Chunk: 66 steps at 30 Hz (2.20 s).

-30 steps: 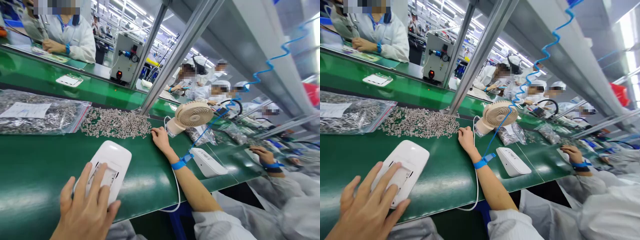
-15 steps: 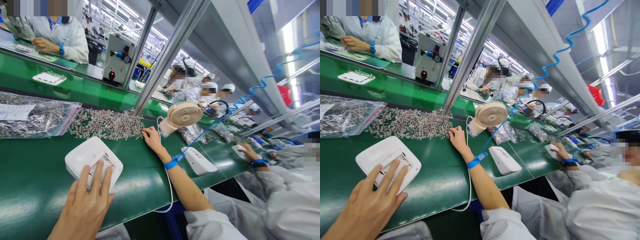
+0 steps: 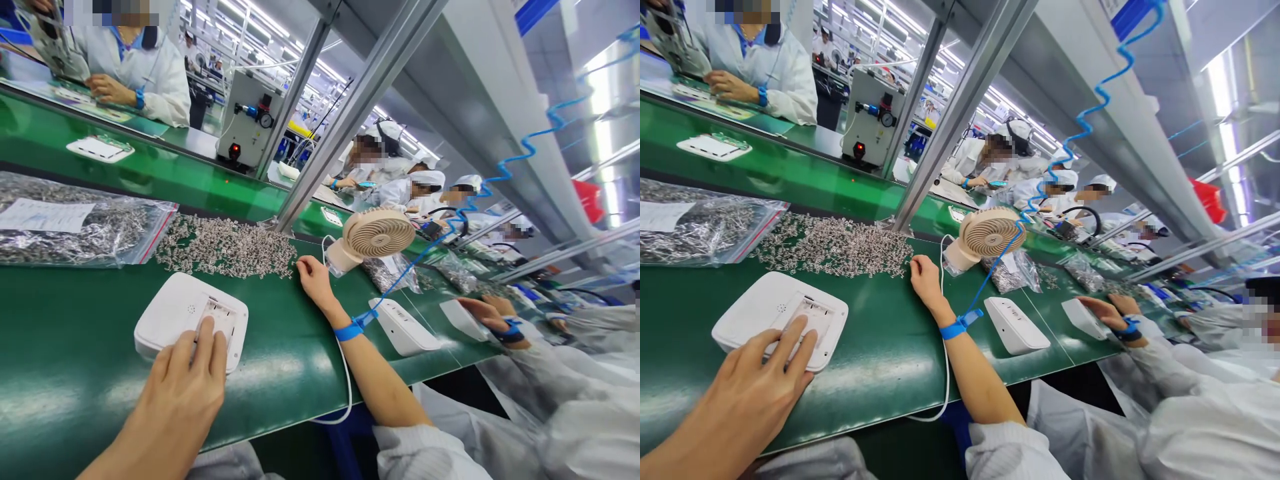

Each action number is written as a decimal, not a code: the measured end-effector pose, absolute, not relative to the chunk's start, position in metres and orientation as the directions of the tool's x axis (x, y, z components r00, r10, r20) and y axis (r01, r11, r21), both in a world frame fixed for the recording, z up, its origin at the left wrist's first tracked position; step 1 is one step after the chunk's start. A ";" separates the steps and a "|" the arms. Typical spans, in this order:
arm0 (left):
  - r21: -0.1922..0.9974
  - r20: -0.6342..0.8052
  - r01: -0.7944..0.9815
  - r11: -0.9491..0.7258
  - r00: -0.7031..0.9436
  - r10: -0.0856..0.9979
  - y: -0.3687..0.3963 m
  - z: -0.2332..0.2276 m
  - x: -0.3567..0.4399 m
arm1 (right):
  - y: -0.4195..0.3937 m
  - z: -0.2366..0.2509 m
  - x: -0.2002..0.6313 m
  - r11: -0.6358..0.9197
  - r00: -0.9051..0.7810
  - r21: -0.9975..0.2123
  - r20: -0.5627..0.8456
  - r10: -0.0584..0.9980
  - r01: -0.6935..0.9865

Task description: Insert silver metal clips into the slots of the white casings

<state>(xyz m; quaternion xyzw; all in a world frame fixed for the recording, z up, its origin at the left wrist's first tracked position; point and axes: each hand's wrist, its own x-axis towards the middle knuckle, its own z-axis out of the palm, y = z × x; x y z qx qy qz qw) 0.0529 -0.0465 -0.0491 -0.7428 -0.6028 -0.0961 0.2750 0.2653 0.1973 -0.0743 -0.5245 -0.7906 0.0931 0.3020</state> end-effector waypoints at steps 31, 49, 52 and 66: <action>-0.253 0.644 0.964 0.082 0.105 0.758 -0.049 -0.068 0.093 | 0.129 -0.019 0.211 0.406 -0.221 -0.795 0.341 0.914 0.452; -0.280 0.549 0.959 0.031 0.134 0.825 -0.053 -0.056 0.091 | 0.068 -0.034 0.182 0.777 -0.671 -0.519 0.436 0.600 0.357; -0.307 0.509 0.952 0.018 0.148 0.848 -0.055 -0.053 0.090 | 0.068 -0.036 0.181 0.793 -0.659 -0.473 0.462 0.594 0.384; -0.299 0.447 0.954 -0.001 0.141 0.883 -0.051 -0.048 0.089 | 0.063 -0.038 0.191 0.746 -0.635 -0.579 0.449 0.629 0.329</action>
